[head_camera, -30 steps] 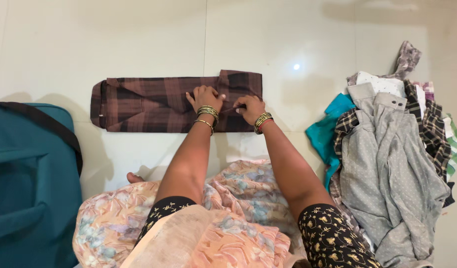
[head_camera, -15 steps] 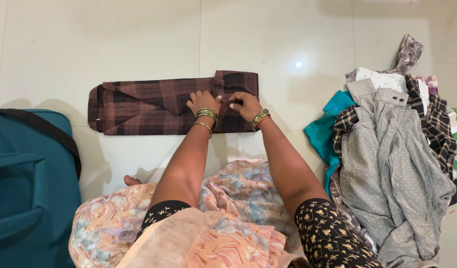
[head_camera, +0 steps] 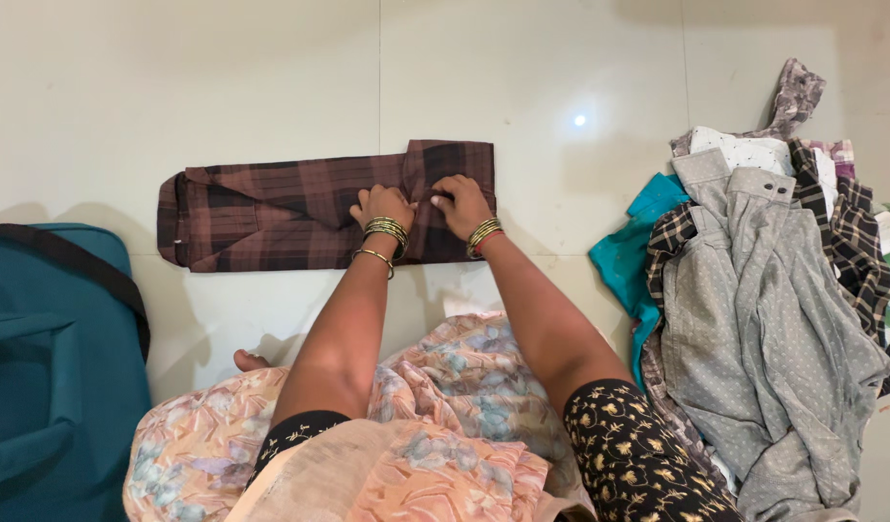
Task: The person folds a brown plaid shirt by hand, laying it flat on the floor, folding in the sleeves and sides, and then folding it into a compact rectangular shape.
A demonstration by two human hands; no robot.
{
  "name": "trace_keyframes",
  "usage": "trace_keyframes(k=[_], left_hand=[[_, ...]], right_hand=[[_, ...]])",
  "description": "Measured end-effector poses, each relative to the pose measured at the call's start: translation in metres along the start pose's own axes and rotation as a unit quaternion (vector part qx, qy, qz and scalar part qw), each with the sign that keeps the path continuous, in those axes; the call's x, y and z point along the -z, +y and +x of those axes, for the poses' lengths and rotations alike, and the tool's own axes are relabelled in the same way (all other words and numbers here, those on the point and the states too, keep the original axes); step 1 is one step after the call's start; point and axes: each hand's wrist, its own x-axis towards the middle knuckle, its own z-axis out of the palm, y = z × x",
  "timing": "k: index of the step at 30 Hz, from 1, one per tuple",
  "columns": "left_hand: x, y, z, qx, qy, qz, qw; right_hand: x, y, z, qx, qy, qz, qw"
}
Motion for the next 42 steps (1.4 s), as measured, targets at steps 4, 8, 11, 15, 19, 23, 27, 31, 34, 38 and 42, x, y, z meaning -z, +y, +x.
trace_keyframes(k=[4,8,11,15,19,23,27,31,34,38,42], left_hand=[[0.0,-0.004,0.003,-0.001,0.066,-0.016,0.998],[-0.019,0.001,-0.005,-0.177,0.276,-0.1,0.939],[-0.031,0.017,-0.007,-0.272,0.186,-0.005,0.944],[-0.035,0.003,-0.009,-0.195,0.075,0.057,0.976],[-0.03,0.001,-0.008,-0.196,0.053,0.09,0.975],[-0.023,0.013,0.008,-0.183,0.003,0.148,0.972],[-0.032,0.016,0.028,-0.258,0.128,0.102,0.952],[-0.033,0.011,0.038,-0.227,0.066,0.086,0.968],[-0.028,0.005,0.049,-0.23,0.035,0.09,0.968],[-0.011,-0.011,0.075,-0.21,0.06,0.11,0.97],[0.008,-0.031,0.071,-0.184,0.202,0.016,0.962]], right_hand=[[-0.019,-0.005,-0.005,0.051,0.071,-0.09,0.992],[-0.037,0.011,-0.007,0.076,0.115,-0.05,0.989],[-0.044,0.044,0.002,0.058,0.139,0.069,0.986],[-0.031,0.098,0.016,-0.15,0.155,0.32,0.922],[-0.004,0.136,0.017,-0.23,0.248,0.246,0.908],[-0.013,0.117,0.019,-0.156,0.325,0.158,0.919],[-0.036,0.07,0.009,-0.047,0.195,-0.09,0.975],[-0.033,0.045,0.008,-0.08,0.027,-0.227,0.97],[-0.029,0.04,0.008,-0.091,0.004,-0.24,0.966],[-0.029,0.034,0.011,-0.103,-0.005,-0.247,0.963],[-0.031,0.027,0.015,-0.123,-0.021,-0.274,0.953]])
